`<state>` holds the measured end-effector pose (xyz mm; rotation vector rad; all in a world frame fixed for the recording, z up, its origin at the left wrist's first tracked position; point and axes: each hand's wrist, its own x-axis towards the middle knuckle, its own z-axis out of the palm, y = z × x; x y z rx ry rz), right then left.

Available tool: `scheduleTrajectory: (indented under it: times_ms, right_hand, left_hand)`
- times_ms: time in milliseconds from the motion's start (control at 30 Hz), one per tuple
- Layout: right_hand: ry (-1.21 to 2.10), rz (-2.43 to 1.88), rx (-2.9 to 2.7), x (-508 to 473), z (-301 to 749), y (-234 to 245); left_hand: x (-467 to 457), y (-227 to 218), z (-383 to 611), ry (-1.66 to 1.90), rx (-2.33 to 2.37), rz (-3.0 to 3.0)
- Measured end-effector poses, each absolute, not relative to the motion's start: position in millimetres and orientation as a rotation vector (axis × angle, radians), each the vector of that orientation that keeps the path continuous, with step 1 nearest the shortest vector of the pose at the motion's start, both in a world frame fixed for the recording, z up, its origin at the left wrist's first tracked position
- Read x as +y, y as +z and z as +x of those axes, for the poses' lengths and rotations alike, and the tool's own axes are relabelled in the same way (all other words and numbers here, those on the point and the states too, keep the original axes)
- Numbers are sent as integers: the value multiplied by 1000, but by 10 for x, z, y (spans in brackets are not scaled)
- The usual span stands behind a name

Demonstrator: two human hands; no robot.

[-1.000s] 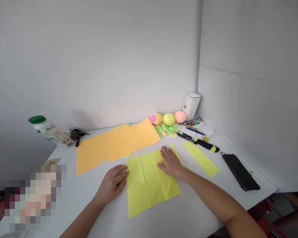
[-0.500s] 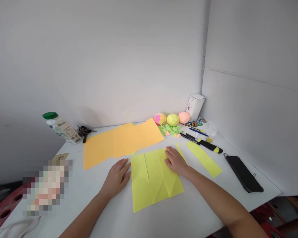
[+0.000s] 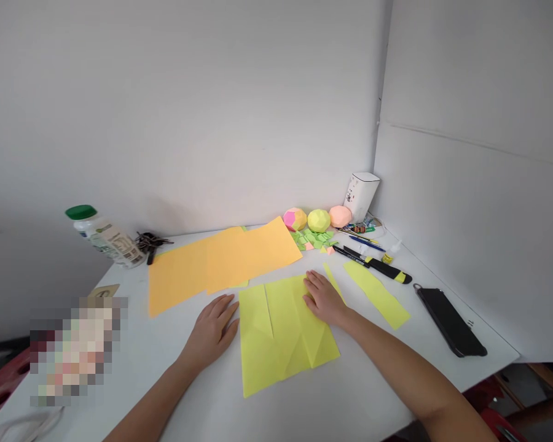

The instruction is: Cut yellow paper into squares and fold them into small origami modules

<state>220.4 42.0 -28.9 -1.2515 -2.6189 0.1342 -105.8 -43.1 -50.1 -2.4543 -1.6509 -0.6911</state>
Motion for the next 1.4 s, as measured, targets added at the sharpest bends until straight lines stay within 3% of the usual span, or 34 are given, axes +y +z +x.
scheduleTrajectory:
  times_ms: [533, 1133, 1400]
  right_hand:
    - [167, -1253, -2593, 413, 2187, -279]
    - [118, -1238, -2604, 412, 2194, -257]
    - [107, -1235, -2595, 377, 2171, -283]
  left_hand:
    - [-422, -468, -1075, -403, -1489, -2642]
    - [-435, -470, -1084, -442, -1503, -2633]
    - [-553, -87, -659, -678, -1276, -2645]
